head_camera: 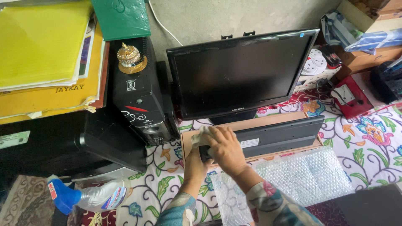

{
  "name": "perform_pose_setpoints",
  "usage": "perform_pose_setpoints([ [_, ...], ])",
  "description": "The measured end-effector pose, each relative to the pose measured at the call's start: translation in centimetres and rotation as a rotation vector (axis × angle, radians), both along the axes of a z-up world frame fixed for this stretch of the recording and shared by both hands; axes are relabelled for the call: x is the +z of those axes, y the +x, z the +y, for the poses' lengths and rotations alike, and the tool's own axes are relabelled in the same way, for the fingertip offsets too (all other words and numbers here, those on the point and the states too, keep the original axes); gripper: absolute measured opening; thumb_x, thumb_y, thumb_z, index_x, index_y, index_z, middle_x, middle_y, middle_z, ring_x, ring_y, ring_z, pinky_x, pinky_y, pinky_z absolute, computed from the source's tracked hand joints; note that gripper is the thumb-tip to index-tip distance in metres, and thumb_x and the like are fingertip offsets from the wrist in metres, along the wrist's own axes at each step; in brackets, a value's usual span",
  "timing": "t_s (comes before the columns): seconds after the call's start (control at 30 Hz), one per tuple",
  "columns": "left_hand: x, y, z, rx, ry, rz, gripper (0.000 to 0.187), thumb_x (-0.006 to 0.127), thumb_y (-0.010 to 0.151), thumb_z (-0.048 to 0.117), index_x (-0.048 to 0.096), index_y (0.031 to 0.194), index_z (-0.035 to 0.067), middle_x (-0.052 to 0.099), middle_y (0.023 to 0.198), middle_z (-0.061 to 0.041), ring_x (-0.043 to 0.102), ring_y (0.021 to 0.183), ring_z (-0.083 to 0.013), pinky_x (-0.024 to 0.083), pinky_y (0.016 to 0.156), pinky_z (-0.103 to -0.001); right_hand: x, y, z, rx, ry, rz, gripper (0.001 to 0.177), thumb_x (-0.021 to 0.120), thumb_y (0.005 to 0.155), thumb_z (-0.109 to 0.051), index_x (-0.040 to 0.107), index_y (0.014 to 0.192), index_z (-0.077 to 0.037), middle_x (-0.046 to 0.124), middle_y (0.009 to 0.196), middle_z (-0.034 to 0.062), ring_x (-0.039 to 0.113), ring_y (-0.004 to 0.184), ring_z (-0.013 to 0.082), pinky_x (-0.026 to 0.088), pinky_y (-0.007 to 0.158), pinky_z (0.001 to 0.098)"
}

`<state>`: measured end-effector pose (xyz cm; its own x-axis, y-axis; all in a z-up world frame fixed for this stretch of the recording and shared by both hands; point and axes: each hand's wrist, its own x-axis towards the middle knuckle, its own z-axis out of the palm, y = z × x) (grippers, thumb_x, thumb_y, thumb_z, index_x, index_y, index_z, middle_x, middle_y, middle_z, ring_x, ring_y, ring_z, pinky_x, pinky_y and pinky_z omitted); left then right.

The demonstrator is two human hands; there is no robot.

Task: The person wipes a keyboard, its packaging, a computer tower, several pens, a container, and a base using a cloth by hand.

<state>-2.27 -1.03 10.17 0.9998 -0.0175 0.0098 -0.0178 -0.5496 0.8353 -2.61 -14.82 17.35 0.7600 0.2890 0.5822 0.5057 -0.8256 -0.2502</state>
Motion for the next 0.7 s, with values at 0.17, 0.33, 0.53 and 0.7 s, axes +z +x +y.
perform_pose_setpoints([
  [0.17,0.1,-0.3,0.1,-0.011,-0.047,-0.051,0.058,0.086,0.068,0.008,0.055,0.117,0.004,0.072,0.11,-0.022,0.068,0.108,-0.0417,0.055,0.089,-0.046,-0.6,0.1,-11.5,-0.411,-0.025,0.019,0.044,0.079,0.061,-0.011,0.073,0.105,-0.017,0.066,0.129,0.0068,0.058,0.12,0.0313,0.043,0.104,0.0482],
  [0.33,1.1,-1.0,-0.7,0.005,0.106,0.022,0.066,0.087,0.073,0.014,0.052,0.129,0.007,0.069,0.122,-0.021,0.064,0.117,-0.0406,0.051,0.096,-0.045,-2.5,-0.6,-16.2,-0.517,0.022,-0.076,0.04,0.076,0.074,-0.01,0.07,0.113,-0.013,0.066,0.131,0.0081,0.057,0.125,0.0346,0.044,0.107,0.0469],
  [0.53,5.4,-0.1,-4.6,0.017,0.463,-0.536,0.103,0.092,0.059,0.028,0.038,0.142,0.0,0.047,0.146,-0.025,0.043,0.137,-0.0401,0.024,0.11,-0.065,-3.5,-1.2,-15.0,-0.603,0.068,-0.099,0.03,0.066,0.083,-0.004,0.07,0.112,-0.011,0.065,0.125,0.0093,0.056,0.125,0.0357,0.044,0.107,0.0476],
  [0.7,5.9,0.0,-11.8,-0.306,0.584,-0.547,0.063,0.078,0.076,0.015,0.055,0.134,0.003,0.064,0.119,-0.012,0.052,0.131,-0.0322,0.015,0.119,-0.068,-2.4,-2.4,-13.7,-0.518,0.038,-0.066,0.042,0.067,0.077,-0.005,0.066,0.119,-0.01,0.06,0.133,0.0116,0.052,0.132,0.0351,0.041,0.108,0.05],
])
